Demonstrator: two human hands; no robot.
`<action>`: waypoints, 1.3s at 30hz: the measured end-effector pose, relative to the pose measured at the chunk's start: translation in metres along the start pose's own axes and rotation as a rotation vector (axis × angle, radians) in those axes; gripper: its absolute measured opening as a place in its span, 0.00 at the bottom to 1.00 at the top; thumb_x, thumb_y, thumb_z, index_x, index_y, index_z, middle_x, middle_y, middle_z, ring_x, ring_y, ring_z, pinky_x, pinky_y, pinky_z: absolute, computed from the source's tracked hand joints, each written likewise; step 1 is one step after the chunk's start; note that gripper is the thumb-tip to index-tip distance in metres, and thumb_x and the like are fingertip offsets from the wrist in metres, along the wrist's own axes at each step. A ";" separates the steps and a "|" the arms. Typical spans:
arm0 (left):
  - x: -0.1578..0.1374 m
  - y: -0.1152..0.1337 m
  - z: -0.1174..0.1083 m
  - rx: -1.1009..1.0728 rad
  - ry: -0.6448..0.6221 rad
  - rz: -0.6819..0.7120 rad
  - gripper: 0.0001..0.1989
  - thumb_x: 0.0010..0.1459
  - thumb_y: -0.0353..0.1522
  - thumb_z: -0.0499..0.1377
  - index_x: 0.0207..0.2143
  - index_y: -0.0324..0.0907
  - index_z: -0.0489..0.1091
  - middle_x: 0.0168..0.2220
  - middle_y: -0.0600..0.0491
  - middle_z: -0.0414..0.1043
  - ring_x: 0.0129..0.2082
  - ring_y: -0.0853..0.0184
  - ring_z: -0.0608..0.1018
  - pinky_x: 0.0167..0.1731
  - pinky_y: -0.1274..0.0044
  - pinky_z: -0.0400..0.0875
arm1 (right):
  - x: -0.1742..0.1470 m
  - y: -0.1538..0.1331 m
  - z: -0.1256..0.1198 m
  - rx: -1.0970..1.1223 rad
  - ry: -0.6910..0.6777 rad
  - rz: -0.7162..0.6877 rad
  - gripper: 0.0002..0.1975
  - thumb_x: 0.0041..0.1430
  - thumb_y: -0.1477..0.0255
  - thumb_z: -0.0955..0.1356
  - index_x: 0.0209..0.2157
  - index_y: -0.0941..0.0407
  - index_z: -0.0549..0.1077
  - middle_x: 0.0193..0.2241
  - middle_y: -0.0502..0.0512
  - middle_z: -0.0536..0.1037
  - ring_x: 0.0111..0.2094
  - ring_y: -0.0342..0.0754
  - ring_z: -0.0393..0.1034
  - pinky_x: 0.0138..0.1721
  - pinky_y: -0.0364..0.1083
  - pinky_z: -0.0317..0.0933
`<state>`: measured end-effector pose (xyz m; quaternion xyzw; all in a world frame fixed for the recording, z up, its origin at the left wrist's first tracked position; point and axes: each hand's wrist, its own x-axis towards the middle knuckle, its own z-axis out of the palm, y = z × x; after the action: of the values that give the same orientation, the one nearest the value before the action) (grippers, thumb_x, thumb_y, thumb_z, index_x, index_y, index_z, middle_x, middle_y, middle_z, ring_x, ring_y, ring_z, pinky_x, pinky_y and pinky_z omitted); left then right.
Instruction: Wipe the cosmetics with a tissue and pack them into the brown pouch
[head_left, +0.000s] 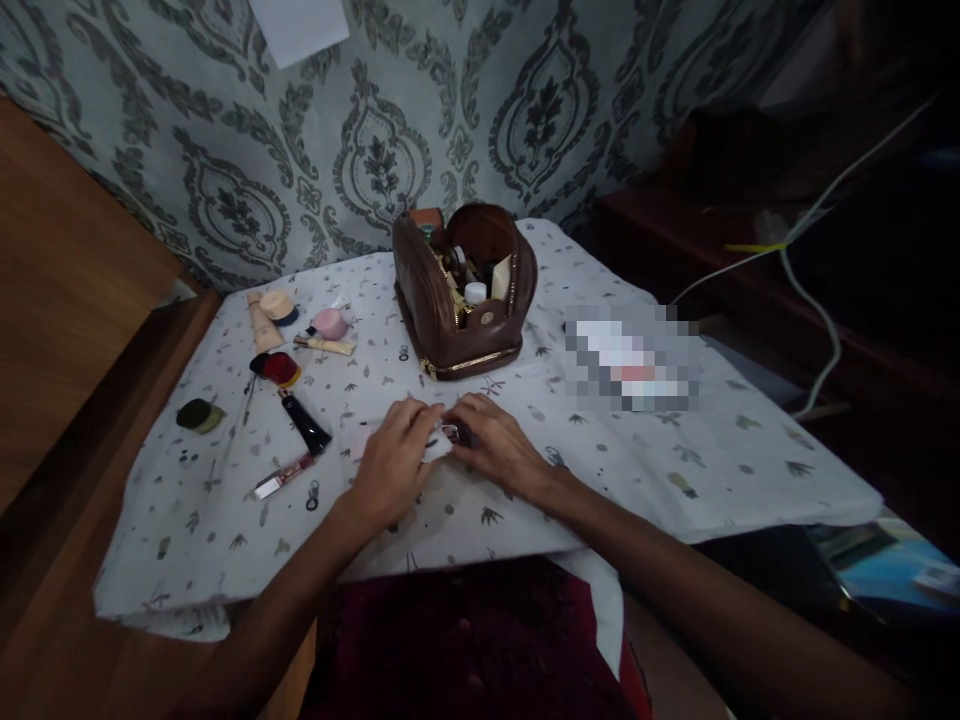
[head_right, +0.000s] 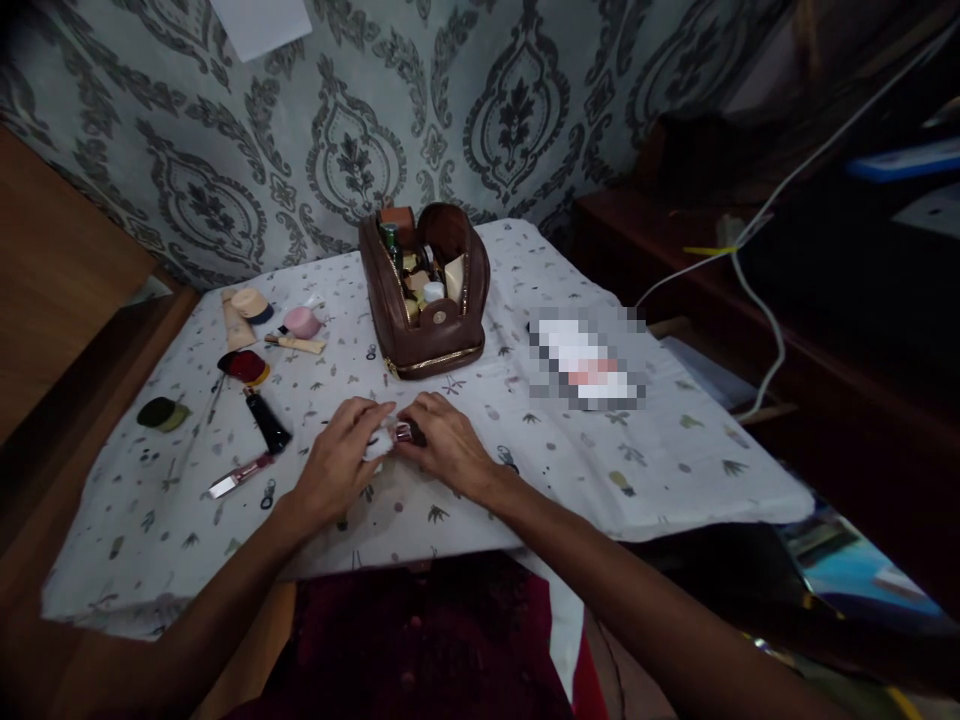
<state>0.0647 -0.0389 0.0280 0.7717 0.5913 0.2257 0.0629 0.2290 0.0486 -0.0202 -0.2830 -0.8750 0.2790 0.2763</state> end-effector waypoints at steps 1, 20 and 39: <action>0.001 0.004 0.005 0.017 -0.003 0.022 0.27 0.52 0.20 0.52 0.55 0.44 0.63 0.46 0.48 0.67 0.47 0.59 0.69 0.47 0.66 0.70 | 0.000 0.000 0.000 -0.018 -0.011 -0.005 0.07 0.56 0.75 0.70 0.38 0.57 0.73 0.36 0.56 0.72 0.41 0.53 0.66 0.43 0.51 0.64; -0.046 -0.071 -0.023 0.178 0.076 -0.291 0.23 0.49 0.20 0.49 0.47 0.41 0.70 0.41 0.46 0.73 0.44 0.56 0.75 0.46 0.66 0.71 | 0.000 -0.004 -0.003 0.044 -0.031 0.051 0.09 0.55 0.69 0.73 0.38 0.55 0.74 0.35 0.55 0.73 0.35 0.50 0.68 0.36 0.48 0.64; 0.031 -0.010 0.019 0.414 -0.058 0.057 0.04 0.64 0.29 0.51 0.39 0.42 0.65 0.37 0.49 0.74 0.40 0.60 0.75 0.36 0.72 0.72 | 0.001 -0.001 0.000 0.040 -0.014 0.012 0.03 0.53 0.76 0.71 0.29 0.56 0.71 0.33 0.56 0.73 0.36 0.50 0.70 0.37 0.47 0.66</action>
<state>0.0700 -0.0033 0.0160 0.7906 0.6011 0.0787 -0.0866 0.2285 0.0486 -0.0195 -0.2809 -0.8695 0.3000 0.2740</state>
